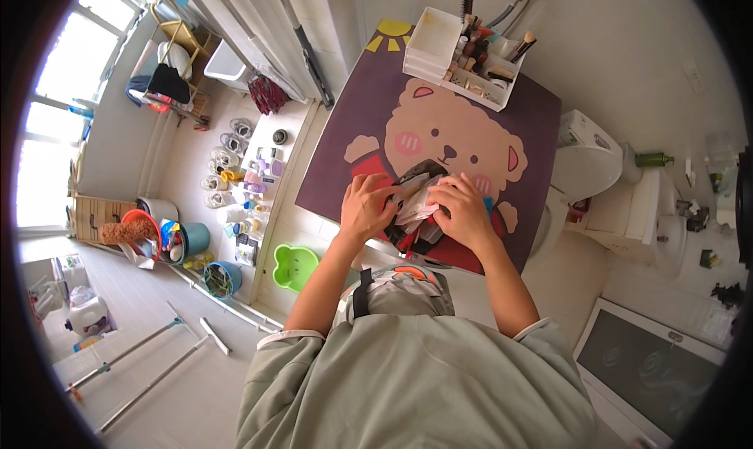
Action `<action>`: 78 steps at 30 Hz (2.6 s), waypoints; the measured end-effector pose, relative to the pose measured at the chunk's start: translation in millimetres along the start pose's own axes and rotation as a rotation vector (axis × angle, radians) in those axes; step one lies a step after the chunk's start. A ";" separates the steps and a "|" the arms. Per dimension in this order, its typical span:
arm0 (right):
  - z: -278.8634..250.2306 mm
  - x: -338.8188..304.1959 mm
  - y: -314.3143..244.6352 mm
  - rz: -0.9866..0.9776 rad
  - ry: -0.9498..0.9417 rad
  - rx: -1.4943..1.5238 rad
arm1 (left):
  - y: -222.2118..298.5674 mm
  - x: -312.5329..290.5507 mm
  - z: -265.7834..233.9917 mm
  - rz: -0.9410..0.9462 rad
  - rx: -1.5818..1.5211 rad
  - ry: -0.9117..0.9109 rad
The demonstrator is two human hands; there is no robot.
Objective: The person organizes small items into a white organizer on a table, then washes a blue cloth in a green basin on the floor, and finally places the cloth and other items into a cosmetic bag.
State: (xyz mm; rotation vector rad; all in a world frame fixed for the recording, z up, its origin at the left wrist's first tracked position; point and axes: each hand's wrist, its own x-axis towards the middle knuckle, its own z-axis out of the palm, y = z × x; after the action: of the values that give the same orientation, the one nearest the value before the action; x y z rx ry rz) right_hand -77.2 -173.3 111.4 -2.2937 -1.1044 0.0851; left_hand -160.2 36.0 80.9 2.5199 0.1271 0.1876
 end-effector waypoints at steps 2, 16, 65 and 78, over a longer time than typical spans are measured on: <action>-0.2 -4.7 3.5 0.011 -0.023 0.017 | 0.2 2.9 -0.3 -0.102 -0.037 -0.045; -11.0 -4.9 -9.1 -0.079 -0.023 -0.056 | -1.6 -1.5 -2.4 0.011 -0.043 -0.051; -29.6 55.6 5.4 -0.186 0.001 0.048 | -2.4 -9.8 9.6 -0.007 -0.192 -0.115; -23.3 54.4 7.9 -0.151 -0.168 -0.010 | -3.0 -13.5 3.9 -0.107 -0.089 -0.100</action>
State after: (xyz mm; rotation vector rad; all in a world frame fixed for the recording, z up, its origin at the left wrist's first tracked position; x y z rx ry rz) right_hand -29.2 -148.4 136.7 -2.2367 -1.3623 0.2172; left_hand -173.0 34.5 74.6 2.4208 0.2082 0.0236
